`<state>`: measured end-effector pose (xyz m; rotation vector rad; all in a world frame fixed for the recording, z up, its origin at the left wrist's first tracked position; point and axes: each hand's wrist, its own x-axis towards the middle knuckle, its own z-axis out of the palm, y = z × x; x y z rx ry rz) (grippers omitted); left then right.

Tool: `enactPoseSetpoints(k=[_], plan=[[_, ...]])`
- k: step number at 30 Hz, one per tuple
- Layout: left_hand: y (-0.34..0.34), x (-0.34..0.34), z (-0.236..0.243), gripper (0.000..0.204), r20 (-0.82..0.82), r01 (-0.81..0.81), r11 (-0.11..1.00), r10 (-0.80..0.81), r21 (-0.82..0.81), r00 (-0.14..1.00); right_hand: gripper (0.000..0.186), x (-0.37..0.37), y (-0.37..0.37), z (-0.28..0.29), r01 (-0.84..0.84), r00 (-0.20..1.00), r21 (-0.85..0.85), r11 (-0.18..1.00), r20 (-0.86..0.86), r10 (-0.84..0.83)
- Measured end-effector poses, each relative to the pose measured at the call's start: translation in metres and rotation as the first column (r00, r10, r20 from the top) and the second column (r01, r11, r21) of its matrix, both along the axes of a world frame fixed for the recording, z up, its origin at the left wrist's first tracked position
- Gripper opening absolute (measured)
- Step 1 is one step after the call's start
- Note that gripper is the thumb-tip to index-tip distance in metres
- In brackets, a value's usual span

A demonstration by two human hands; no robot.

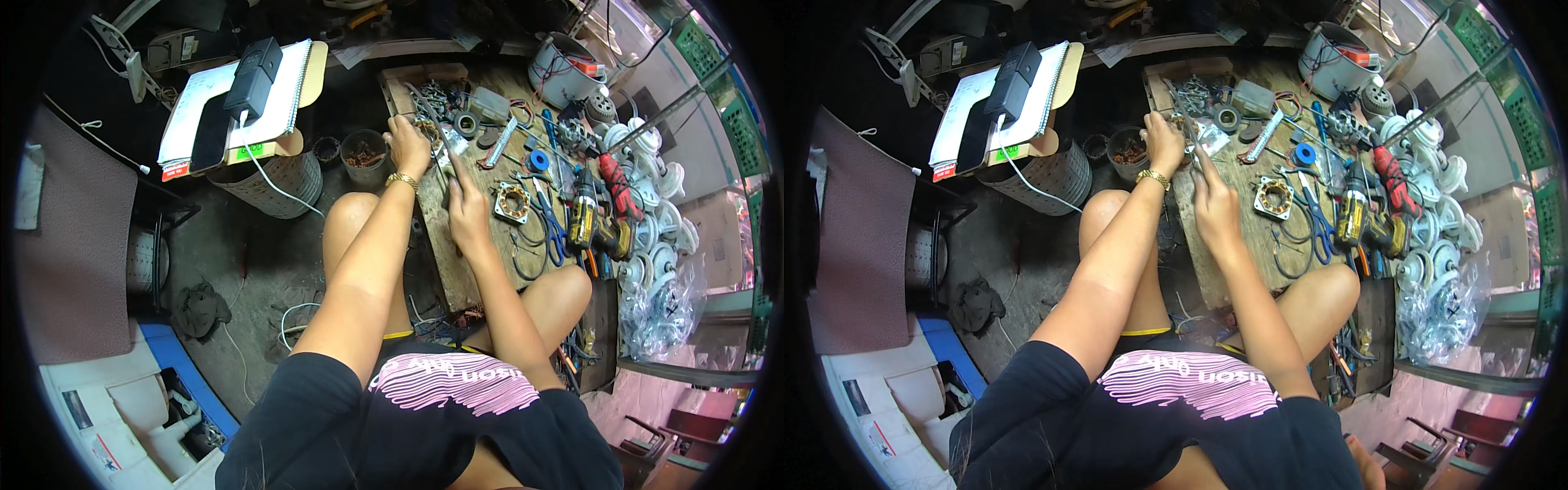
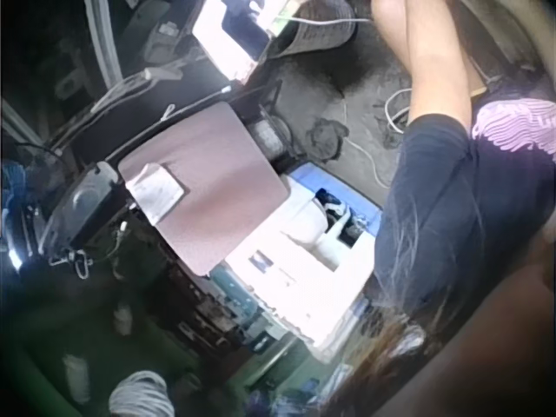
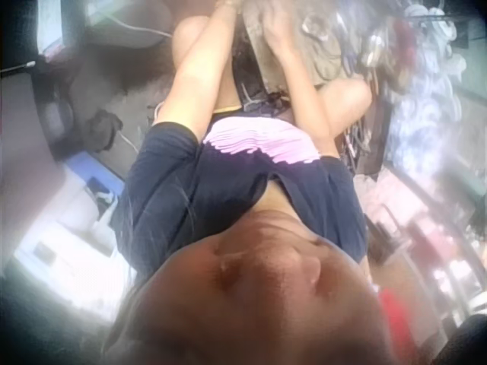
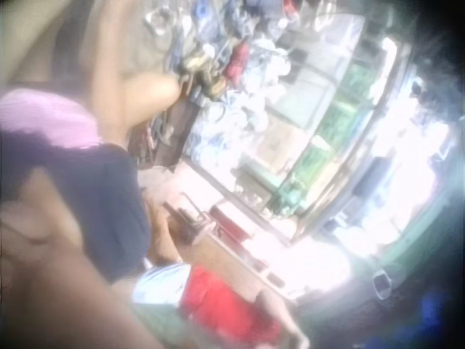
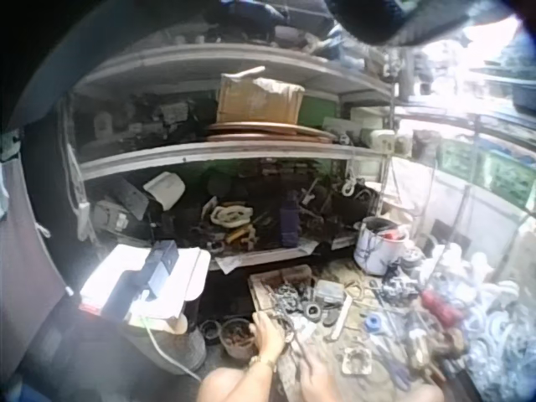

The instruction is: The person dismantles a fan motor stator using pliers and a screwdriver. They pull wires from the copper coils by hand and use tools to separate metal components while sitting at a cluttered workbench.

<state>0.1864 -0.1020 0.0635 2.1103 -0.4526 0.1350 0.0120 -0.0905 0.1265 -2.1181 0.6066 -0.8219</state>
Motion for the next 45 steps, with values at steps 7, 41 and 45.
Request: enactPoseSetpoints(k=[7,41,45], plan=[[0.001,-0.002,0.004,0.025,0.036,-0.008,0.998,0.006,0.058,0.999,0.048,-0.020,0.003,-0.005,0.031,0.999,0.065,0.997,-0.044,-0.028],[-0.002,-0.008,0.005,0.026,-0.052,0.028,0.999,-0.027,0.028,0.998,0.048,-0.044,0.009,-0.009,0.030,1.000,0.054,0.998,0.001,-0.030],[0.000,-0.007,0.003,0.025,0.005,0.044,0.997,-0.045,0.063,0.999,0.048,-0.050,0.014,0.000,0.021,0.999,0.015,1.000,-0.047,-0.020]])
